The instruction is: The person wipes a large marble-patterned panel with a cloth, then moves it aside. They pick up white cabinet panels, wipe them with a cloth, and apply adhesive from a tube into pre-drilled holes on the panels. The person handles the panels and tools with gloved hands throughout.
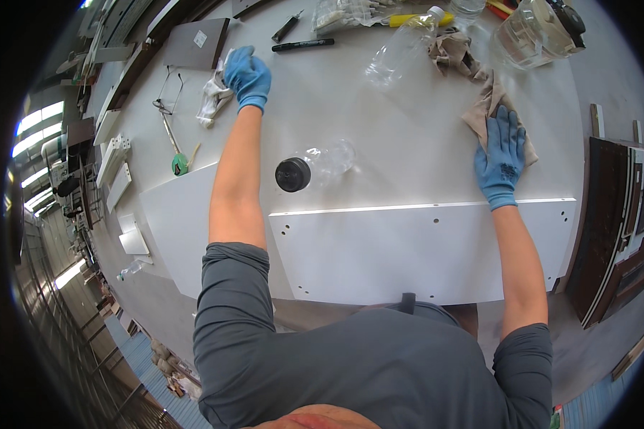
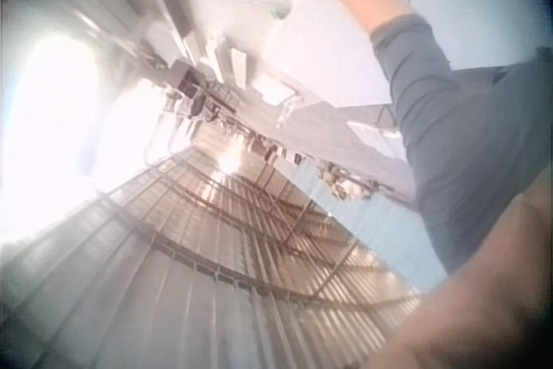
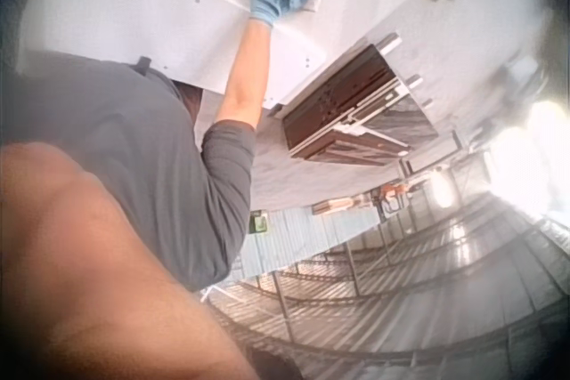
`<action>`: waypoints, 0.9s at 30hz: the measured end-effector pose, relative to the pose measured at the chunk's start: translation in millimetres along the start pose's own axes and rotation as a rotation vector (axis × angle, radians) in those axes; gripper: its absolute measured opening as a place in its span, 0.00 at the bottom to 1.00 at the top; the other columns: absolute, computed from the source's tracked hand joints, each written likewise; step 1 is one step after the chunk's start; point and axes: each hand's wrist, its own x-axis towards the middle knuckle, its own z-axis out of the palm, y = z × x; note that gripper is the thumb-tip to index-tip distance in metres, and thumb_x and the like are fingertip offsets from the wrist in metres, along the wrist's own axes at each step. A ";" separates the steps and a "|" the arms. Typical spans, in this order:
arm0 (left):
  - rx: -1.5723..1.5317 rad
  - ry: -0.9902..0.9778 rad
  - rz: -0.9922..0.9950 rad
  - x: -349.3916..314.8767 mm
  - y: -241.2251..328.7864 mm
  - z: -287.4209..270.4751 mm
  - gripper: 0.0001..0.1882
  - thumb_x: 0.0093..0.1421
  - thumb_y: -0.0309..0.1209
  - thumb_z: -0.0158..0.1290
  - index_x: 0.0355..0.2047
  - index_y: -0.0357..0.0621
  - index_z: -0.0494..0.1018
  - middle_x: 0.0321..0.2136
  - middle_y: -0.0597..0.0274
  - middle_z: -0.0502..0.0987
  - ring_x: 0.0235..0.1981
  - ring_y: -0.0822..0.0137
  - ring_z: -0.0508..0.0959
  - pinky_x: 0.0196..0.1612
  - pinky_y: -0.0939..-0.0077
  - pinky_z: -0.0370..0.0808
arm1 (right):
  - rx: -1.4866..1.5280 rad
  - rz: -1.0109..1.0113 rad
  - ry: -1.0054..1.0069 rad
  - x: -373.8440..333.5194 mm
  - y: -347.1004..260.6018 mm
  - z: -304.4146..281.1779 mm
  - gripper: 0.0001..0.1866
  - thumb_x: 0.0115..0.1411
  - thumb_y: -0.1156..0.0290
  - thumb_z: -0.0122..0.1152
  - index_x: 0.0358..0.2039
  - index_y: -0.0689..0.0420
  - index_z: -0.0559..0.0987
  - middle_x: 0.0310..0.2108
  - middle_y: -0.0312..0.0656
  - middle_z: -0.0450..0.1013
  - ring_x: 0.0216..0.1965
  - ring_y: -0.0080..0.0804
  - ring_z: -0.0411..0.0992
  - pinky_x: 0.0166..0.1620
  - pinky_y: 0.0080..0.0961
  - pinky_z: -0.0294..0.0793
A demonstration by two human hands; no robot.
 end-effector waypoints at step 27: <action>0.352 -0.101 0.191 -23.0 17.6 -92.4 0.07 0.62 0.30 0.52 0.32 0.42 0.77 0.33 0.52 0.82 0.40 0.48 0.81 0.62 0.49 0.68 | 0.008 0.035 0.071 1.4 32.7 -0.6 0.30 0.60 0.64 0.61 0.64 0.52 0.73 0.72 0.45 0.62 0.74 0.46 0.57 0.74 0.51 0.52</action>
